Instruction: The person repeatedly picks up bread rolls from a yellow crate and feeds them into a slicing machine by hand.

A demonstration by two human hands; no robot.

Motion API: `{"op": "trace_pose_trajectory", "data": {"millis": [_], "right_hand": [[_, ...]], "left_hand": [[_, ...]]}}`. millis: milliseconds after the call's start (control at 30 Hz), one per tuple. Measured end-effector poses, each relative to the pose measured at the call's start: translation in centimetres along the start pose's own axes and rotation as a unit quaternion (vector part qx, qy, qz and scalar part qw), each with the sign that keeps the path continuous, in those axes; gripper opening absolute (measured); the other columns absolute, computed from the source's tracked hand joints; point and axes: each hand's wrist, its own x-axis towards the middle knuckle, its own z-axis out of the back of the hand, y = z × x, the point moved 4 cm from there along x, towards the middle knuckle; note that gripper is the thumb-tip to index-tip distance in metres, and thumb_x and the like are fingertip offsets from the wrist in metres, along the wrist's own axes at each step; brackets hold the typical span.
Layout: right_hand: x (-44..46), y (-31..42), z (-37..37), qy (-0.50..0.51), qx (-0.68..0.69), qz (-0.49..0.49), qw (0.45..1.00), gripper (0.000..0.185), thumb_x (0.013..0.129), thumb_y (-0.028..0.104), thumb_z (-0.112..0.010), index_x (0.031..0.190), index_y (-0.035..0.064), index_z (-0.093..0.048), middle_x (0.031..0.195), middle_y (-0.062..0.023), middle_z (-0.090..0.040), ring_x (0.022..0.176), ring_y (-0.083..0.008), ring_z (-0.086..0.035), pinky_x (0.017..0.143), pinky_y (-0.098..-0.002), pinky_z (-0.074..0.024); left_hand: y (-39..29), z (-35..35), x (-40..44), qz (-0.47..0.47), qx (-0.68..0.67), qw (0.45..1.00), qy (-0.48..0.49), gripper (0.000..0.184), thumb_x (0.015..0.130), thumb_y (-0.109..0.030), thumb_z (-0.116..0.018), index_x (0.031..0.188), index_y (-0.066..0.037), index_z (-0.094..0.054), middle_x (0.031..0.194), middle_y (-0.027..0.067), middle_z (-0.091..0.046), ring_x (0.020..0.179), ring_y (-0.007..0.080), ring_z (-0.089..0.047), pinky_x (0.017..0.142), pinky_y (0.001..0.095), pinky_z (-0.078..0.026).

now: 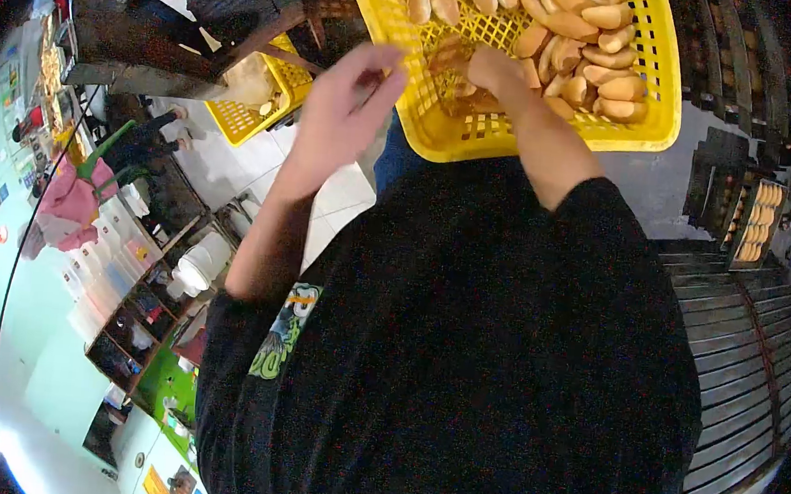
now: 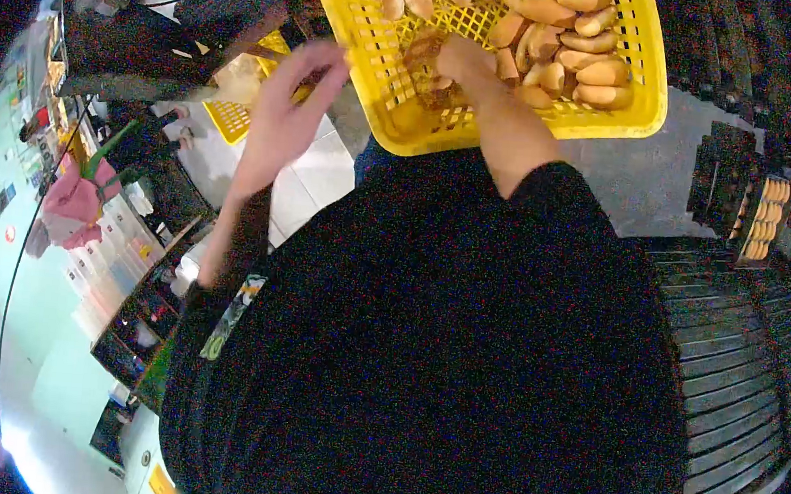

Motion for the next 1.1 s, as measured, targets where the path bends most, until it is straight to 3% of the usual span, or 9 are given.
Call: {"op": "trace_pose_trajectory", "data": {"millis": [67,200,267,400,500,567,733,867,1100], "right_hand": [[0.5,0.4,-2.0,0.094,-0.027,0.068,0.993,0.048,0.081,0.038,-0.055,0.117,0.008,-0.059,0.112,-0.0197,-0.063,0.104,-0.0328,-0.061,0.091,-0.0438,-0.0464],[-3.1,0.4,0.1,0.032,-0.034,0.087,0.995,0.041,0.081,0.031,-0.056,0.118,0.0115,-0.058,0.108,-0.0167,-0.065,0.1,-0.0315,-0.063,0.085,-0.0443,-0.0492],[-7.7,0.2,5.3,0.005,-0.014,0.091,0.996,0.041,0.082,0.032,-0.057,0.115,0.0083,-0.058,0.107,-0.0177,-0.065,0.101,-0.0326,-0.062,0.086,-0.0444,-0.0484],[-14.7,-2.0,12.6,-0.082,0.052,0.12,0.988,0.039,0.084,0.029,-0.06,0.119,0.0118,-0.057,0.105,-0.018,-0.065,0.097,-0.0312,-0.064,0.083,-0.04,-0.0494],[-16.6,-4.9,14.4,-0.204,0.219,0.173,0.938,0.04,0.085,0.025,-0.063,0.12,0.0075,-0.056,0.103,-0.0151,-0.065,0.094,-0.0259,-0.064,0.085,-0.035,-0.0482],[-17.9,-4.7,16.3,-0.238,0.33,0.182,0.895,0.037,0.084,0.02,-0.065,0.117,0.0061,-0.057,0.101,-0.0108,-0.065,0.092,-0.0202,-0.062,0.085,-0.0318,-0.0473],[-17.9,1.6,20.7,-0.25,0.455,0.209,0.829,0.033,0.083,0.01,-0.067,0.113,0.0027,-0.057,0.102,-0.0043,-0.062,0.096,-0.0128,-0.057,0.087,-0.0282,-0.0451],[-17.5,15.2,24.4,-0.293,0.349,0.407,0.792,0.033,0.083,0.012,-0.067,0.112,0.0017,-0.058,0.106,-0.0051,-0.063,0.099,-0.0147,-0.057,0.087,-0.0287,-0.0449],[-19.5,39.5,28.2,-0.281,0.198,0.575,0.742,0.036,0.083,0.015,-0.067,0.116,0.0046,-0.055,0.102,-0.0086,-0.063,0.094,-0.018,-0.06,0.083,-0.0293,-0.0456]], "left_hand": [[0.7,-3.5,5.9,-0.051,0.075,0.996,-0.005,0.029,0.089,-0.021,-0.059,0.109,0.0,-0.061,0.108,0.0146,-0.065,0.099,0.0267,-0.063,0.086,0.0354,-0.049],[11.1,-12.7,15.1,0.142,0.386,0.884,0.224,0.03,0.084,-0.025,-0.058,0.103,-0.003,-0.065,0.106,0.0164,-0.065,0.101,0.0316,-0.063,0.084,0.0447,-0.05],[13.9,-14.8,14.4,0.164,0.429,0.861,0.218,0.024,0.084,-0.02,-0.054,0.1,-0.01,-0.068,0.106,0.0132,-0.067,0.099,0.0289,-0.064,0.084,0.0427,-0.051],[18.8,-19.9,12.5,0.053,0.495,0.828,0.258,0.025,0.086,-0.021,-0.055,0.104,-0.011,-0.068,0.108,0.0148,-0.066,0.099,0.0305,-0.064,0.082,0.0414,-0.05],[21.4,-23.6,11.6,0.051,0.359,0.903,0.231,0.025,0.084,-0.023,-0.059,0.102,-0.008,-0.067,0.102,0.0144,-0.067,0.093,0.0316,-0.064,0.078,0.0398,-0.049],[25.0,-26.5,11.4,0.159,-0.043,0.976,0.143,0.026,0.083,-0.024,-0.061,0.102,-0.007,-0.066,0.098,0.0141,-0.067,0.089,0.0323,-0.064,0.075,0.0387,-0.049],[10.8,-14.8,8.6,0.2,-0.31,0.924,0.096,0.03,0.081,-0.021,-0.063,0.103,0.0,-0.06,0.083,0.011,-0.062,0.073,0.0246,-0.06,0.067,0.0342,-0.049],[6.9,0.4,2.9,0.171,-0.496,0.85,0.041,0.031,0.077,-0.013,-0.059,0.105,0.0,-0.057,0.081,0.0076,-0.057,0.066,0.0167,-0.057,0.059,0.0283,-0.048],[7.4,24.6,-6.8,-0.118,-0.507,0.815,-0.255,0.043,0.073,-0.014,-0.059,0.112,0.003,-0.055,0.094,0.0154,-0.058,0.079,0.0251,-0.061,0.073,0.0342,-0.052]]}}
